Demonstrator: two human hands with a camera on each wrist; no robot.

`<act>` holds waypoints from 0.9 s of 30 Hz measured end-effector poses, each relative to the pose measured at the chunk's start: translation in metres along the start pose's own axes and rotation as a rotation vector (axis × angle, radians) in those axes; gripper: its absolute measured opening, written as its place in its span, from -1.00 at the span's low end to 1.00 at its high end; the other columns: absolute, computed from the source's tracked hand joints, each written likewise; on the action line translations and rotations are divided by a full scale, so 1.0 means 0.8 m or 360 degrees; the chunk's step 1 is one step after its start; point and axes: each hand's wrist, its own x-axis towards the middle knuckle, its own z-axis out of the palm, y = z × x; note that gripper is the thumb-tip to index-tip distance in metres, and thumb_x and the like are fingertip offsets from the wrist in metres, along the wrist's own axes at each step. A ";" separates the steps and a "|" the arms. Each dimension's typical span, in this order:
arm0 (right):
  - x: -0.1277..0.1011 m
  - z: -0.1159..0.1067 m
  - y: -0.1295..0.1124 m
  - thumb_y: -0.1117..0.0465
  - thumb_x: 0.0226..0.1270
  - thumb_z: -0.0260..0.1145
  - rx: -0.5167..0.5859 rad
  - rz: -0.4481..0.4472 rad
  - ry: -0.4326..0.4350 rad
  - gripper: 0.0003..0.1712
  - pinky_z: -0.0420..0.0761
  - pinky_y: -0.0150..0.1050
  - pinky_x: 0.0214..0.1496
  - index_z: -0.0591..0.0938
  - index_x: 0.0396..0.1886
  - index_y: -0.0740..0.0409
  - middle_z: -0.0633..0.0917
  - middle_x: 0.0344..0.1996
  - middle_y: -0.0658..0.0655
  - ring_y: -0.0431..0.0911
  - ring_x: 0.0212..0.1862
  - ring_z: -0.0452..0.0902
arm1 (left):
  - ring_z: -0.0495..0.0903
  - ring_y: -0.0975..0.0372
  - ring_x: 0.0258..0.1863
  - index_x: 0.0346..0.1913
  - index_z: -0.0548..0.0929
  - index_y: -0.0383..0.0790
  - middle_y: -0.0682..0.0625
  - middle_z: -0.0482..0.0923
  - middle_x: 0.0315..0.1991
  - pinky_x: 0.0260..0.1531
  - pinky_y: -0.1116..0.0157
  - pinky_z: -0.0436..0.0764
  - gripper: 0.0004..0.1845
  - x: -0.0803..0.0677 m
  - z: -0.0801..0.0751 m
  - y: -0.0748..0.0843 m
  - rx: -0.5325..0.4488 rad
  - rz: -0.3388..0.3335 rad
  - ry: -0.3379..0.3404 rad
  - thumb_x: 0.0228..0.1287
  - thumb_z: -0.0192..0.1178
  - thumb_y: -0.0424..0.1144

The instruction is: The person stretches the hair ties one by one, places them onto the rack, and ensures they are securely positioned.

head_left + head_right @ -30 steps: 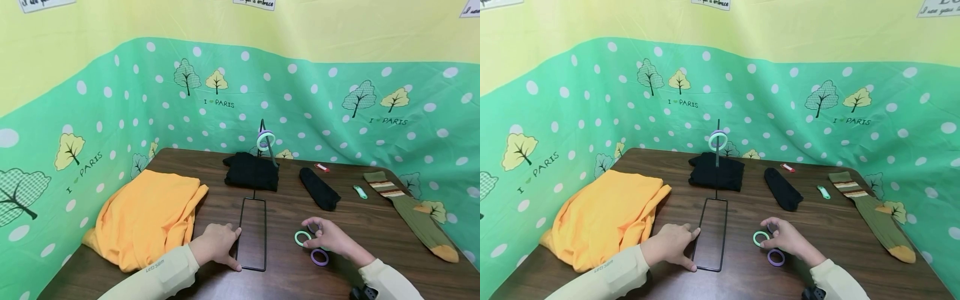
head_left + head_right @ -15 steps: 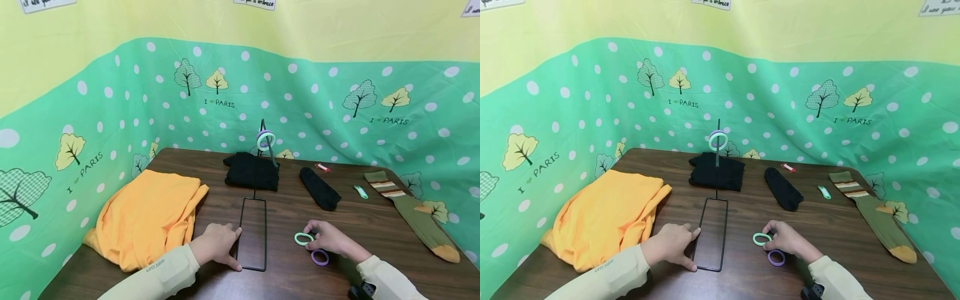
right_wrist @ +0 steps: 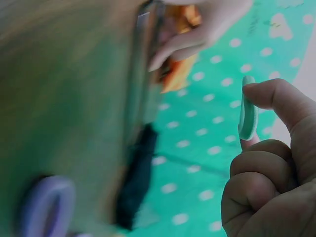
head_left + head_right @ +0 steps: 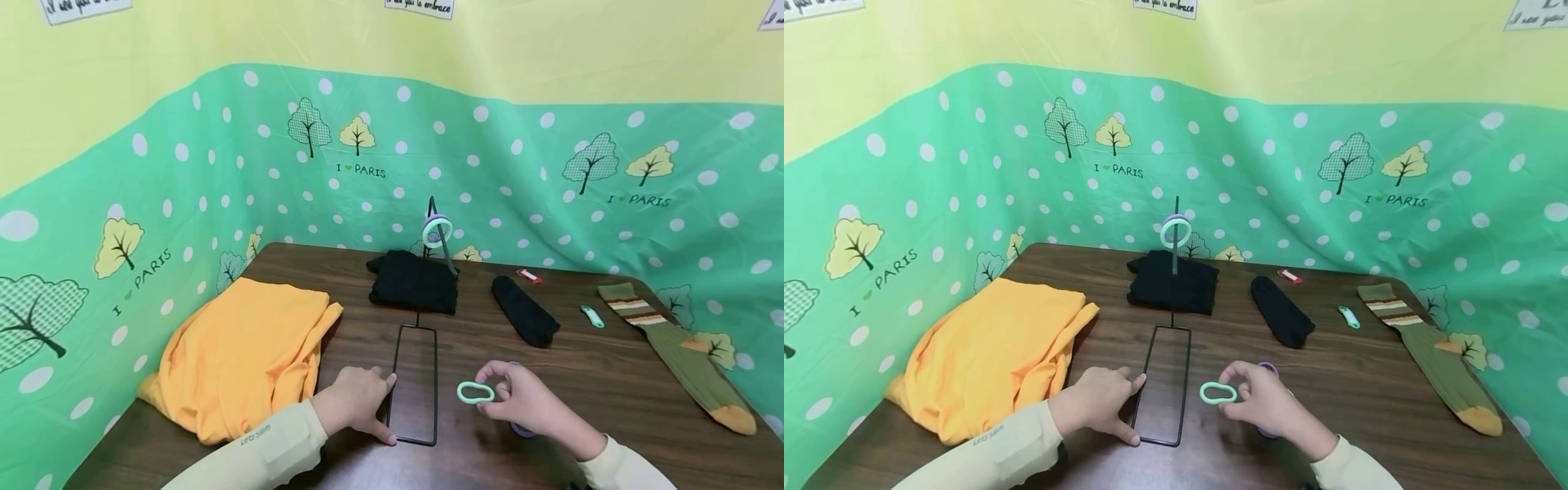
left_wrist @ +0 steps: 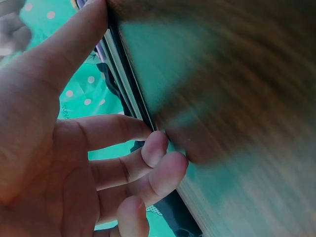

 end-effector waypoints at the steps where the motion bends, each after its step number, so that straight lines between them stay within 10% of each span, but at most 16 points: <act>1: -0.003 0.000 -0.012 0.21 0.00 0.43 -0.0011 -0.0040 0.0024 -0.65 0.26 -0.42 -0.67 0.51 -0.23 0.18 0.18 -0.80 -0.15 -0.36 -0.74 0.09 | 0.60 0.13 -0.04 0.32 0.35 0.10 0.00 0.48 0.18 -0.44 0.20 0.57 0.08 0.000 0.000 0.000 0.0002 -0.0001 0.0002 -0.36 0.10 0.61; 10: -0.026 -0.010 -0.096 0.34 -0.14 0.50 -0.0184 -0.0727 0.0607 -0.57 0.17 -0.53 -0.65 0.53 -0.26 -0.04 0.11 -0.82 -0.13 -0.47 -0.70 -0.02 | 0.60 0.14 -0.04 0.32 0.35 0.10 0.00 0.48 0.17 -0.44 0.22 0.57 0.09 0.002 -0.001 0.001 0.0012 -0.0016 0.0012 -0.38 0.12 0.61; 19: -0.006 -0.037 -0.169 0.02 0.17 0.29 -0.0217 -0.1542 0.1226 -0.55 0.04 -0.63 -0.65 0.55 -0.39 0.41 0.15 -0.81 -0.13 -0.38 -0.72 -0.02 | 0.60 0.14 -0.04 0.33 0.33 0.12 0.01 0.48 0.18 -0.45 0.21 0.57 0.09 0.002 -0.003 0.003 0.0033 -0.0035 -0.0036 -0.38 0.10 0.61; 27: 0.047 -0.053 -0.184 0.17 0.01 0.35 -0.0401 -0.1378 0.1381 -0.69 0.02 -0.49 -0.62 0.58 -0.27 0.27 0.13 -0.84 -0.11 -0.36 -0.71 -0.02 | 0.59 0.14 -0.03 0.32 0.34 0.11 0.01 0.48 0.18 -0.40 0.20 0.58 0.09 0.002 -0.004 0.005 0.0025 -0.0024 -0.0032 -0.38 0.12 0.60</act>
